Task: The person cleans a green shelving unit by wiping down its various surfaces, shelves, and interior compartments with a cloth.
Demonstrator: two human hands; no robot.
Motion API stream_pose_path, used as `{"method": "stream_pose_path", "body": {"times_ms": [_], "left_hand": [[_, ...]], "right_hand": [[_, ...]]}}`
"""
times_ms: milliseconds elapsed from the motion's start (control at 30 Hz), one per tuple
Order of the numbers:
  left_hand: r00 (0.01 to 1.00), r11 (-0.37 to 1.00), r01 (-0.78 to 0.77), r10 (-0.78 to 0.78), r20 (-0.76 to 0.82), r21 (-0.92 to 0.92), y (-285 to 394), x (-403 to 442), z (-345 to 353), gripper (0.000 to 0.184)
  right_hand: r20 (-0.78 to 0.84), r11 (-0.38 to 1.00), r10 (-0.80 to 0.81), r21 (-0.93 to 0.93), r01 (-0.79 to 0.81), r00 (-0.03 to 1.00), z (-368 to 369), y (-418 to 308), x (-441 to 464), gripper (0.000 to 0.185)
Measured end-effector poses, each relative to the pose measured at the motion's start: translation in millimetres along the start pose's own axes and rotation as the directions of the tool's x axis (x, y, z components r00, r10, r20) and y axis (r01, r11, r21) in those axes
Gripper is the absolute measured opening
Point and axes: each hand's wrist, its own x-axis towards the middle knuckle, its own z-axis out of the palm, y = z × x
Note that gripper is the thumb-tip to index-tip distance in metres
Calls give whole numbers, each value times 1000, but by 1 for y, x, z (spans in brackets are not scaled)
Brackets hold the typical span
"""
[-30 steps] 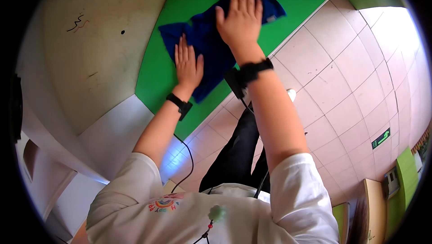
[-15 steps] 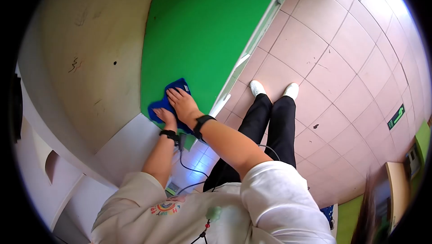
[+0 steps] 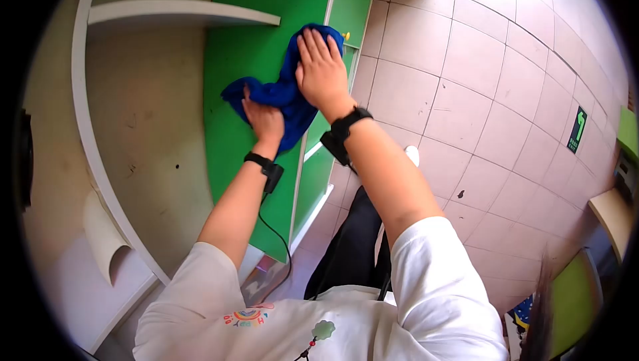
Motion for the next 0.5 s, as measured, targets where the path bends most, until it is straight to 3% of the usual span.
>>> {"method": "stream_pose_path", "body": {"times_ms": [100, 133, 233, 367, 400, 500], "left_hand": [[979, 979, -204, 204, 16, 8, 60, 21, 7, 56], [955, 956, -291, 290, -70, -19, 76, 28, 10, 35], [956, 956, -292, 291, 27, 41, 93, 39, 12, 35], [960, 961, -276, 274, -48, -28, 96, 40, 8, 37], [974, 979, -202, 204, 102, -27, 96, 38, 5, 47], [976, 979, -202, 201, 85, -1, 97, 40, 5, 45]], "right_hand": [[-35, 999, -21, -48, 20, 999, 11, 30, 46, 55], [-11, 993, -29, -119, 27, 1000, 12, 37, 60, 54], [-16, 991, -36, -128, 33, 999, 13, 58, 93, 54], [67, 991, -87, -93, 93, 994, 9, 70, 106, 53], [99, 990, -106, -83, 114, 989, 3, 72, 108, 54], [165, 979, -181, -61, 193, 969, -3, 79, 117, 55]]}}
